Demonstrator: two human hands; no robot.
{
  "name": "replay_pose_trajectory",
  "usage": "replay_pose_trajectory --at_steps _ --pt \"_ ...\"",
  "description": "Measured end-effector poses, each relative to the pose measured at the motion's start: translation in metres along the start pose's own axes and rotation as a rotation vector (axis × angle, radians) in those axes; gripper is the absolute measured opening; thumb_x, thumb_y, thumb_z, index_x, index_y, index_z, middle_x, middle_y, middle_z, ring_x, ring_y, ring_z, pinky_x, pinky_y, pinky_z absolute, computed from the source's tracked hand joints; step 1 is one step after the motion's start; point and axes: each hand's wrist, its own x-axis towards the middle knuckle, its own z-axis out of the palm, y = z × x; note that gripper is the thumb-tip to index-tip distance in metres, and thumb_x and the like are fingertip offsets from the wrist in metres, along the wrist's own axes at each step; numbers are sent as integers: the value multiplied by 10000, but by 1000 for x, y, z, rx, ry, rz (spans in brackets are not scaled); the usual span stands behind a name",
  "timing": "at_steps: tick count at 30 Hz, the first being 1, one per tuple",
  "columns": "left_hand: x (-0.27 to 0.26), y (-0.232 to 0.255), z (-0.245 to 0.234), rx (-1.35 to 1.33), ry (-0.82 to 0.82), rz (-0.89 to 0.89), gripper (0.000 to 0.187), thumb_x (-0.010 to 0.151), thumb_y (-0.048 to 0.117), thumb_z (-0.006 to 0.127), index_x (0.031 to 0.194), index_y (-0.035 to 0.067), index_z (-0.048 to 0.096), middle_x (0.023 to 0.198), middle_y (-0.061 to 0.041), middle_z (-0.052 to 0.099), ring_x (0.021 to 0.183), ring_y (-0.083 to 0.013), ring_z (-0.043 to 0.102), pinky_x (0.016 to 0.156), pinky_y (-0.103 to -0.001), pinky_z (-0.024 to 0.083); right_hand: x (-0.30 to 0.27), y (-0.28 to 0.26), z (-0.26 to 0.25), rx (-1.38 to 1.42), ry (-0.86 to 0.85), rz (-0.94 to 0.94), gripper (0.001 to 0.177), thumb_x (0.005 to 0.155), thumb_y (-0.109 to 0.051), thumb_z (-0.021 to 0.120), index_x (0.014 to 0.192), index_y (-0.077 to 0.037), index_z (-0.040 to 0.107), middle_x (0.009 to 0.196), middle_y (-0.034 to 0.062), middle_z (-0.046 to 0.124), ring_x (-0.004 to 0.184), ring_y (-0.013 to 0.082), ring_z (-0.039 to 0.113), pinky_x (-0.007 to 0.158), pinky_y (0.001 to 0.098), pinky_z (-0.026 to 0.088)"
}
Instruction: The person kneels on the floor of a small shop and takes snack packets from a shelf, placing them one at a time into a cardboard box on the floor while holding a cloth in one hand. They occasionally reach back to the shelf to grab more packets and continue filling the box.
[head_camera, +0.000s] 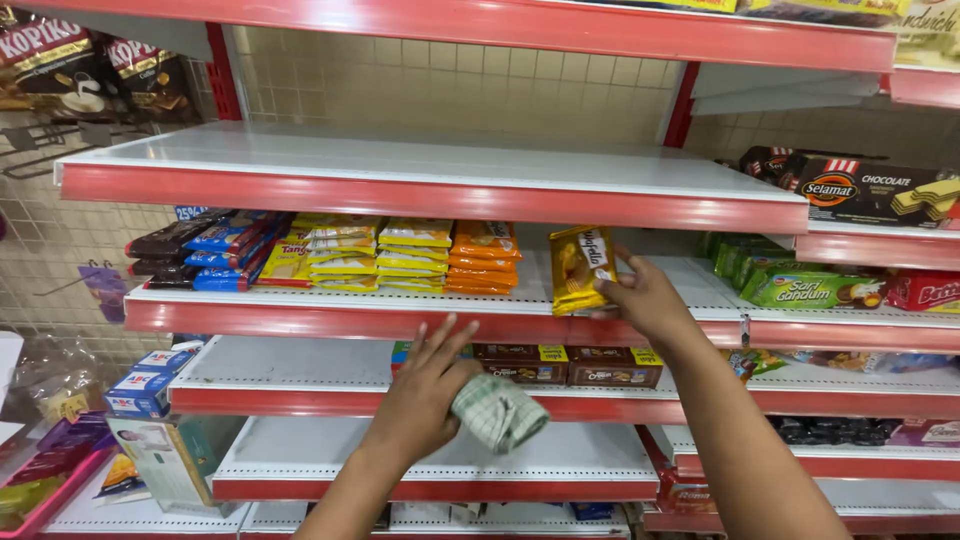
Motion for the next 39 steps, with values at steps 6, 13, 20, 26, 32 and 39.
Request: replay_pose_trajectory --at_steps 6,13,20,26,32,39 --pt "26 -13 25 237 -177 -34 390 650 -46 740 1012 73 656 1609 -208 296 1523 -387 199 1213 -622 129 104 52 -4 -702 -31 -187 629 840 -370 776 1367 -36 694 1166 181 760 1000 233 718 882 328 537" --pt "26 -9 41 228 -139 -94 312 646 -51 717 925 90 696 1588 -193 325 1514 -367 227 1225 -626 71 87 29 16 -695 -154 30 645 766 -436 753 1344 -161 676 1128 110 737 976 264 727 854 375 574" --pt "33 1 49 213 -96 -169 329 595 -9 750 896 118 709 1557 -196 351 1491 -398 218 1206 -657 30 91 46 21 -641 -162 -77 683 803 -586 758 1212 -40 737 1070 158 714 1014 304 645 898 365 518" --pt "36 -2 52 241 -77 -176 344 586 23 765 906 132 703 1525 -190 379 1469 -405 245 1201 -667 33 86 34 26 -687 -125 5 923 737 -723 721 1444 -145 586 1280 124 632 1164 266 633 969 339 500" --pt "33 -6 57 267 -51 -157 373 588 17 757 936 145 721 1564 -175 351 1474 -391 262 1199 -655 58 79 24 29 -774 -126 66 955 720 -771 644 1483 -204 554 1295 106 661 1185 271 647 1009 375 495" --pt "36 -2 52 289 -114 -179 366 594 24 764 935 149 719 1609 -173 318 1484 -386 244 1195 -664 56 82 32 27 -770 -116 59 953 722 -792 641 1484 -225 557 1337 101 641 1227 273 625 1054 388 475"
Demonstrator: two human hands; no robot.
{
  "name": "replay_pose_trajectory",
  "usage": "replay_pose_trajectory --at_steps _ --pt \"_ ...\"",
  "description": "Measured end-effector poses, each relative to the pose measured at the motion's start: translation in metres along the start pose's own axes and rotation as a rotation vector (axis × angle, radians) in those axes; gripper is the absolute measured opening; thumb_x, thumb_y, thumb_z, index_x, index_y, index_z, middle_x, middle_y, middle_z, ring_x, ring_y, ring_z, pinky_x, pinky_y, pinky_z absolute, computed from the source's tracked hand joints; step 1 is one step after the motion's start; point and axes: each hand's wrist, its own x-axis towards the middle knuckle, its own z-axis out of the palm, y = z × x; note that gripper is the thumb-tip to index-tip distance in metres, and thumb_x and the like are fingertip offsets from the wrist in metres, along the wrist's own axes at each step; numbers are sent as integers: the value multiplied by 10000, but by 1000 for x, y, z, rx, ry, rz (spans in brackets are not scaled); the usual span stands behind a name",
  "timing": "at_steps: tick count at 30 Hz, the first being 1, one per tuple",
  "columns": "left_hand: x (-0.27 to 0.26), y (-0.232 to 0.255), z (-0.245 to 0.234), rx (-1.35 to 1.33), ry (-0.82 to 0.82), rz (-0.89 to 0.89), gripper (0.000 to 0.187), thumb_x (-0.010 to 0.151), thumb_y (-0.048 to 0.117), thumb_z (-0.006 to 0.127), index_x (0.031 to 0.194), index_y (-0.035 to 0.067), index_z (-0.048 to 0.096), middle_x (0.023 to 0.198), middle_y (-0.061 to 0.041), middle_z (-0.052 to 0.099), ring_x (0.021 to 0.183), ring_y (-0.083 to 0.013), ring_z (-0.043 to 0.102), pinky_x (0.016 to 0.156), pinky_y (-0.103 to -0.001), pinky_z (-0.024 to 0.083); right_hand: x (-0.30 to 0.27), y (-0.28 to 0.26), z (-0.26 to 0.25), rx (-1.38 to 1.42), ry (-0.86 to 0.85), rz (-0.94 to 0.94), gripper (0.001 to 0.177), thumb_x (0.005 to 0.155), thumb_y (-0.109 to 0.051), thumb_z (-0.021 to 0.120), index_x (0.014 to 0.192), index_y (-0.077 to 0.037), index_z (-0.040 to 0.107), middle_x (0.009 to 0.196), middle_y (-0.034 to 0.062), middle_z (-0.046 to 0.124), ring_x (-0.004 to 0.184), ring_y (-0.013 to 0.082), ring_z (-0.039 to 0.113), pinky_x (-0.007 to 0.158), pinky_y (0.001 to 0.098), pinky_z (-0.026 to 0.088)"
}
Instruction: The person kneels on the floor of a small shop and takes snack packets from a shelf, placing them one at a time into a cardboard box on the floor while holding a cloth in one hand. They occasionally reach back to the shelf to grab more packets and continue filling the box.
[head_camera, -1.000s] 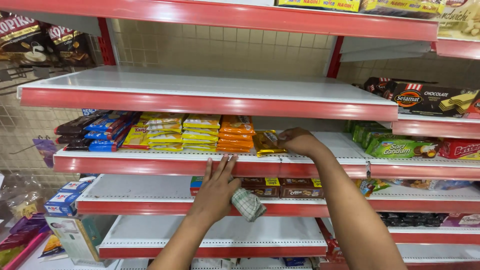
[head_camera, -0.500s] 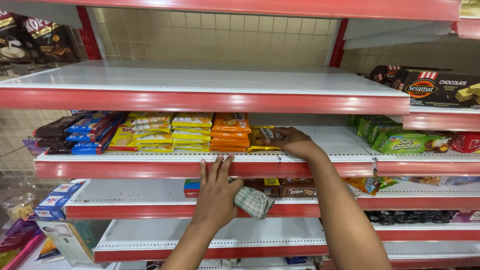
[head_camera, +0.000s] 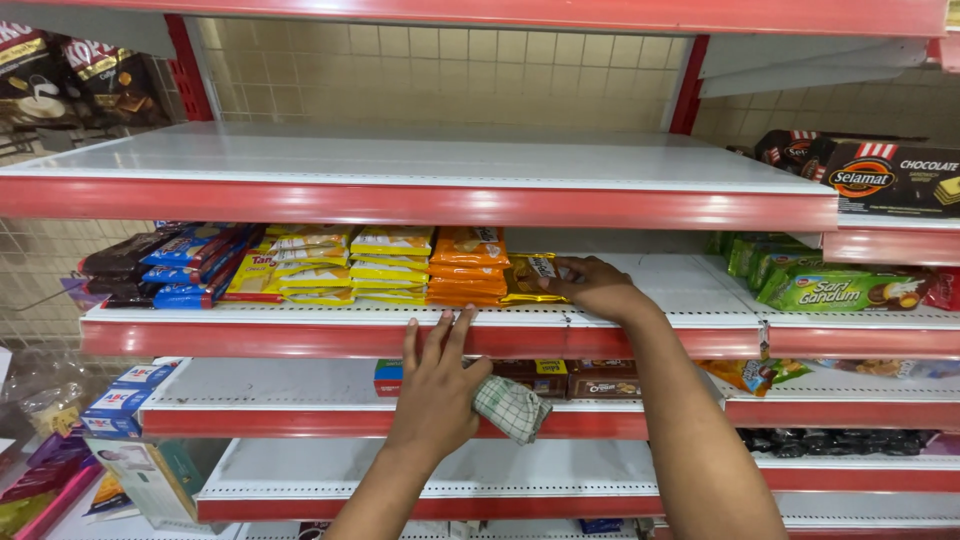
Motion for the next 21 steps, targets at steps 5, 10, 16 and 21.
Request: replay_pose_trajectory --at_steps 5,10,16,21 --pt "0 1 -1 6 -12 4 370 584 26 771 927 153 719 1605 -172 308 1484 -389 240 1193 -664 52 -3 -5 -2 -37 -17 15 955 739 -809 601 1506 -244 533 1406 116 594 1284 287 596 1098 408 439" --pt "0 2 -2 16 -37 -6 349 578 25 773 898 154 715 1628 -166 292 1491 -388 228 1196 -662 40 -5 -8 -2 -57 -16 18 943 751 -808 571 1515 -256 528 1435 120 594 1312 288 597 1146 411 395" --pt "-3 1 2 -3 8 0 338 572 24 772 879 149 708 1603 -166 288 1497 -395 215 1199 -670 40 8 3 4 -184 -29 -26 885 805 -836 482 1525 -323 481 1540 140 445 1463 346 376 1206 569 183" --pt "-3 1 3 -23 17 11 324 570 19 769 865 137 712 1610 -163 275 1504 -398 203 1207 -675 45 2 0 0 -134 -34 10 886 791 -804 506 1530 -315 506 1486 162 537 1420 351 472 1230 561 211"
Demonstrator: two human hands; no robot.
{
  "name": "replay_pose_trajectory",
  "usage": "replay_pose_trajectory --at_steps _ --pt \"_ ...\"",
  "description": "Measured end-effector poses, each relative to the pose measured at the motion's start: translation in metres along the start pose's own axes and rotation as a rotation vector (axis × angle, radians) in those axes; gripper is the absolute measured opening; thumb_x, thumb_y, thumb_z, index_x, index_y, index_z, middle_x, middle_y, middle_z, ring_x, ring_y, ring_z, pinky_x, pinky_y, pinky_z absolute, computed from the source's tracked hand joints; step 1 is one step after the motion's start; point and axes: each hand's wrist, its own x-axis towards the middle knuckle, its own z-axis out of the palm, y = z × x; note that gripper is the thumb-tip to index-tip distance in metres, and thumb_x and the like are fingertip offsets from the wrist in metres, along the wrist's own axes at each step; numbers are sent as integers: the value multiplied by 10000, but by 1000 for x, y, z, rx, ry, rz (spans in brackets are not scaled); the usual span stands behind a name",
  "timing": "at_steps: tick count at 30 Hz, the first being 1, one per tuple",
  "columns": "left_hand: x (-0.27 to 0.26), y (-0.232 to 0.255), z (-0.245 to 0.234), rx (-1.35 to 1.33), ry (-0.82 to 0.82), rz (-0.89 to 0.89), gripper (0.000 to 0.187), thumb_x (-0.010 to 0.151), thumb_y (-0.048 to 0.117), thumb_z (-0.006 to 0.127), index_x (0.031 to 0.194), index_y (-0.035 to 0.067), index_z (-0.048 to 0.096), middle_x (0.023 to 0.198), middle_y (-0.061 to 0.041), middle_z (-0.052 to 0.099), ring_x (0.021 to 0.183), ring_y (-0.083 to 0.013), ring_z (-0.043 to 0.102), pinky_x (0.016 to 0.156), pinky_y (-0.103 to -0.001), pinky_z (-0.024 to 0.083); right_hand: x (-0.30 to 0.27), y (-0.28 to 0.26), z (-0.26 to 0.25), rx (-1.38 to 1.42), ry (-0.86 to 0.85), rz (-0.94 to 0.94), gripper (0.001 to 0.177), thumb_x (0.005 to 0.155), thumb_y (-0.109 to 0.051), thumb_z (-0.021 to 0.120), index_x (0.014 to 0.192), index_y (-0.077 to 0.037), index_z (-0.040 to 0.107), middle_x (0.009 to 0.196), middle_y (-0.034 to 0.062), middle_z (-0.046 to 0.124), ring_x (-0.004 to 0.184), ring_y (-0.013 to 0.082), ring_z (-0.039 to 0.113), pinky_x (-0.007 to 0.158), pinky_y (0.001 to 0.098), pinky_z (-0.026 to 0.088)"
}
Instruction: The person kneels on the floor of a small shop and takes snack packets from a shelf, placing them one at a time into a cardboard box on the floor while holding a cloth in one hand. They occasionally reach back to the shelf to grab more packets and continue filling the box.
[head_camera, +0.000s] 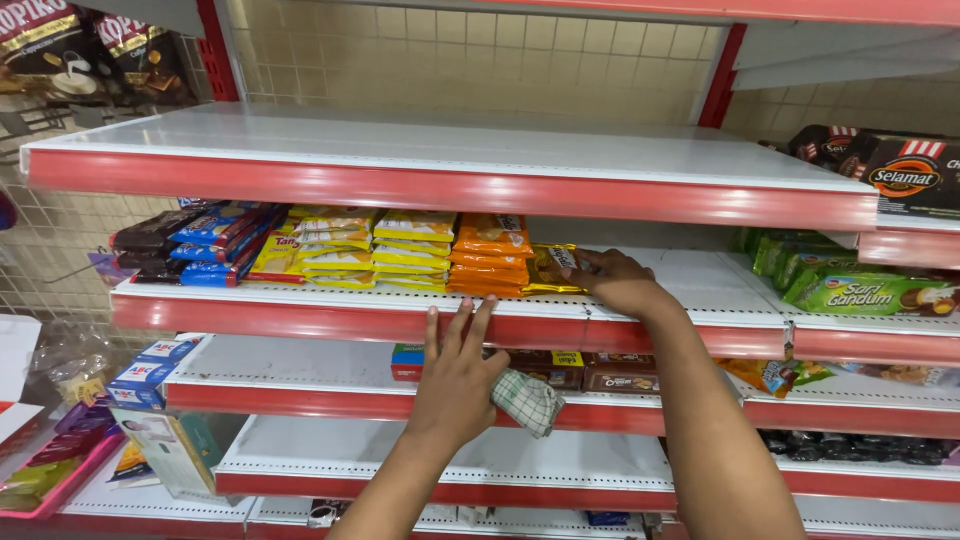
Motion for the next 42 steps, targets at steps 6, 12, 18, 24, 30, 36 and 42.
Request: replay_pose_trajectory --at_steps 6,12,18,24,30,36,42 --pt "-2 -2 4 21 20 15 295 592 19 769 861 131 717 1616 -168 264 1511 -400 195 1212 -673 43 -8 -6 -4 18 11 4 871 785 -785 525 1517 -313 523 1469 158 547 1366 344 525 1187 481 317" --pt "-3 -2 5 31 4 12 247 606 29 767 828 126 716 1635 -173 229 1524 -403 163 1214 -672 33 -8 -5 -3 51 38 -1 905 807 -796 509 1525 -244 520 1416 169 598 1325 343 565 1133 434 394" --pt "-5 -2 7 38 20 16 232 612 27 763 813 130 714 1641 -176 229 1530 -403 147 1218 -663 29 -8 -6 -3 16 32 3 879 798 -790 512 1506 -272 545 1361 136 631 1287 317 589 1140 464 374" --pt "-4 -1 7 39 4 12 249 604 29 768 823 137 718 1636 -178 224 1529 -410 136 1217 -663 19 -7 -7 -4 7 10 9 887 797 -803 499 1514 -281 523 1393 128 630 1328 323 571 1171 473 355" --pt "-3 3 -4 36 -64 -10 247 596 53 790 817 129 710 1639 -185 204 1533 -411 106 1218 -656 10 -6 -4 -2 64 40 33 880 868 -813 393 1532 -244 485 1534 169 461 1448 362 384 1200 503 246" --pt "-1 4 -10 -19 -112 -15 253 608 61 810 832 105 700 1654 -225 127 1541 -434 57 1217 -663 18 -32 -5 -1 515 287 -28 634 960 -584 531 1369 -109 627 1203 164 717 1118 277 716 997 377 510" --pt "-35 16 -3 -214 -123 8 359 600 19 775 943 17 667 1618 -290 193 1527 -446 136 1226 -585 128 -144 23 49 806 862 -474 351 1161 -295 497 1204 2 678 1109 124 687 1070 211 645 1006 367 516"
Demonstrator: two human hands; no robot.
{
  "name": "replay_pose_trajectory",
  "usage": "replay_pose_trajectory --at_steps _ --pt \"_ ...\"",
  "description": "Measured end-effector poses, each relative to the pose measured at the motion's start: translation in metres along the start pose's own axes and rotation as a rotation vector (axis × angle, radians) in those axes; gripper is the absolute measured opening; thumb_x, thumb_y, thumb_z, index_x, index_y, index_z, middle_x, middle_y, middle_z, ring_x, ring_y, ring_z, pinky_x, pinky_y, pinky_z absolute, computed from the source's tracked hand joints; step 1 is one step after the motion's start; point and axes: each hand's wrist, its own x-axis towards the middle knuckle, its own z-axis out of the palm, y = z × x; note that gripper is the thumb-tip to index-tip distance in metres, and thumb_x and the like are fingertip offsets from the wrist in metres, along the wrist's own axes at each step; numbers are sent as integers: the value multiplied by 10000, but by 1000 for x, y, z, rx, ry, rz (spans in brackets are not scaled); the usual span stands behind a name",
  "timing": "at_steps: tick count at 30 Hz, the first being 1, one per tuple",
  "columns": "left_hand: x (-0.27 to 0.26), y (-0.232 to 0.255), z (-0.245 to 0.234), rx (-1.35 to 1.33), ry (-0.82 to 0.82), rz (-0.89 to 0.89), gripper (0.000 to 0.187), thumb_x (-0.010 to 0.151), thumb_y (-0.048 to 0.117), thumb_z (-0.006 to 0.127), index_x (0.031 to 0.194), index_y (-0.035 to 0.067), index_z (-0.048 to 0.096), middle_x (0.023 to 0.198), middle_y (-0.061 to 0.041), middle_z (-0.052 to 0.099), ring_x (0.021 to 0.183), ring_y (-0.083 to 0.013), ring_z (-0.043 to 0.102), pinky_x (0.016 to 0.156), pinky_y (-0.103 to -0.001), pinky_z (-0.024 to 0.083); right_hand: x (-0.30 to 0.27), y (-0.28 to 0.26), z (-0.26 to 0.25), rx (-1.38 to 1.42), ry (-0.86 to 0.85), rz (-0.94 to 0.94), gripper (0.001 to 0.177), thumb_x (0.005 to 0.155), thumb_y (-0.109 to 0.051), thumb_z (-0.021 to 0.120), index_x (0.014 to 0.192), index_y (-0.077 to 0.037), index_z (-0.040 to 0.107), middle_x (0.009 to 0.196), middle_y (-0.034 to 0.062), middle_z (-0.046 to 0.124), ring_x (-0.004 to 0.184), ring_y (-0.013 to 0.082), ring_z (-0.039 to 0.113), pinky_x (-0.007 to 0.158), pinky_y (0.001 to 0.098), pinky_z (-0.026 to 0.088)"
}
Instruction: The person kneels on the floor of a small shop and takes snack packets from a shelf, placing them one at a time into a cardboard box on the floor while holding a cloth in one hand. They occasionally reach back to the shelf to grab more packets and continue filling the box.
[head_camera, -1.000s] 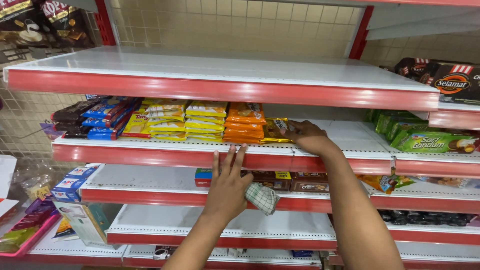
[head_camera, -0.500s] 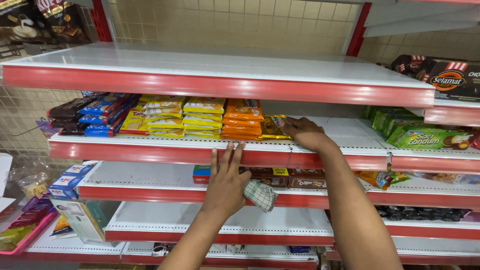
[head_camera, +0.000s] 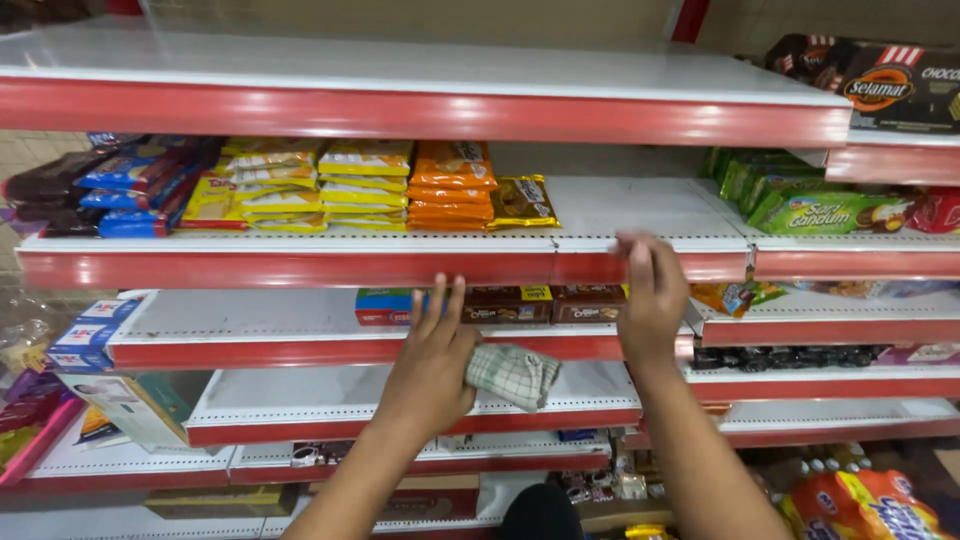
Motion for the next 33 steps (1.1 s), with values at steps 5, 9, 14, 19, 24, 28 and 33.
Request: replay_pose_trajectory --at_steps 5,9,14,19,24,28,33 --pt "-79 13 105 -551 -296 -276 400 679 62 737 1073 4 699 1394 -152 603 1317 -321 546 1106 -403 441 -244 56 -46 395 -320 579 847 955 -723 456 1410 -10 485 1377 156 599 1309 304 575 1138 505 444" --pt "-152 41 231 -949 -709 -774 355 833 298 750 1122 91 727 1100 -147 788 1034 -298 770 905 -377 573 -394 45 -75 846 -237 1112 938 916 -673 529 1557 -20 327 1553 152 486 1451 279 453 1210 444 352" --pt "-167 95 315 -903 -900 -237 424 847 393 773 1121 73 727 1014 -175 737 967 -371 716 864 -441 552 -421 64 -129 830 174 1390 720 962 -406 625 1455 77 419 1435 252 591 1297 363 592 1106 489 474" --pt "-119 118 346 -731 -1203 -147 445 877 469 728 1121 97 738 1039 -175 746 994 -351 725 901 -436 563 -409 116 -184 669 367 1506 540 882 -193 645 1359 33 530 1290 218 700 1172 336 708 1018 462 566" --pt "-118 118 392 -417 -1003 -90 291 949 300 616 1129 94 717 1118 -139 726 1095 -318 675 945 -467 533 -524 247 -265 -307 9 1346 539 699 -115 887 1181 -13 669 1080 185 771 946 327 727 805 390 581" --pt "-123 123 414 -467 -1031 -143 341 986 327 576 1215 95 673 1146 -148 713 1096 -326 666 944 -465 531 -581 323 -296 -911 -320 1388 464 789 -330 870 1140 -68 718 1059 186 771 1060 353 750 918 446 602" --pt "-107 126 419 -450 -1028 -111 309 993 318 562 1114 60 682 1233 -120 676 1113 -312 663 942 -455 529 -563 317 -260 -1045 -620 1349 728 688 -265 883 1379 -215 658 1612 302 275 1449 553 202 994 750 257"
